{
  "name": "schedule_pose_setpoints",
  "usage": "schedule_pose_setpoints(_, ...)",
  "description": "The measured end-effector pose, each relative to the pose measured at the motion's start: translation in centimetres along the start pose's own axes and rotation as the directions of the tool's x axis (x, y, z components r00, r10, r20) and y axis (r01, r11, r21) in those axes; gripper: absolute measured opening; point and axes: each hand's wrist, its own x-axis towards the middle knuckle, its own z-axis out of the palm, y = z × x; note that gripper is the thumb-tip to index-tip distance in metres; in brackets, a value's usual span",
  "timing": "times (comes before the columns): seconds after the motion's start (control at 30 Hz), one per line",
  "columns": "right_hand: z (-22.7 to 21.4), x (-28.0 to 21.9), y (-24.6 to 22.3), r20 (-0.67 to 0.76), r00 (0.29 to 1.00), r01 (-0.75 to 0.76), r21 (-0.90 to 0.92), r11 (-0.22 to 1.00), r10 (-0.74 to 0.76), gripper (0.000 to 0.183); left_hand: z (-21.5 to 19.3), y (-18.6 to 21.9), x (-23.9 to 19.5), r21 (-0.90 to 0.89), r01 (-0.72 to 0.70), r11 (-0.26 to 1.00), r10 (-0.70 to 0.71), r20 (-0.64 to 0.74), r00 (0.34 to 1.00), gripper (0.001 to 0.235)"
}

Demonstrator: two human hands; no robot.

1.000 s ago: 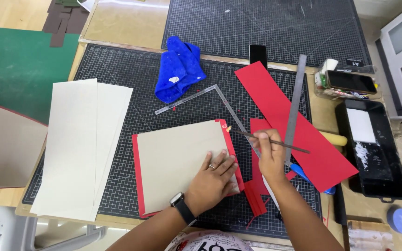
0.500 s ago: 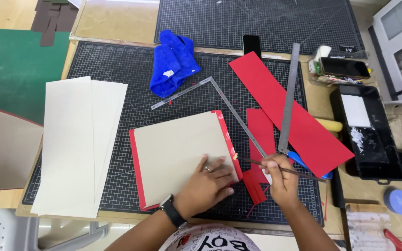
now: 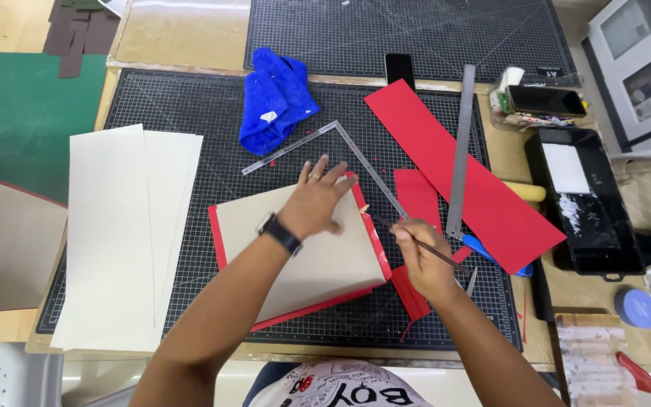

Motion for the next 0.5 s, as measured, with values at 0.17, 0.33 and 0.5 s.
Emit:
schedule_pose_setpoints(0.17, -1.2, -3.0, 2.2, 0.087, 0.993, -0.072, -0.066, 0.995, 0.078, 0.028, -1.5, -0.1, 3.2, 0.072, -0.055, 0.996, 0.049, 0.085, 0.995, 0.113)
schedule_pose_setpoints(0.33, -1.4, -2.4, 1.4, 0.053, 0.992, -0.113, -0.069, 0.991, 0.117, 0.028, -2.7, 0.8, 4.4, 0.152, -0.123, 0.981, 0.093, 0.192, 0.977, 0.115)
schedule_pose_setpoints(0.5, -0.3, -1.8, 1.5, 0.087, 0.994, -0.061, -0.030, 0.998, 0.064, 0.024, -2.1, 1.6, 6.0, 0.263, -0.215, 0.941, 0.120, 0.333, 0.935, 0.117)
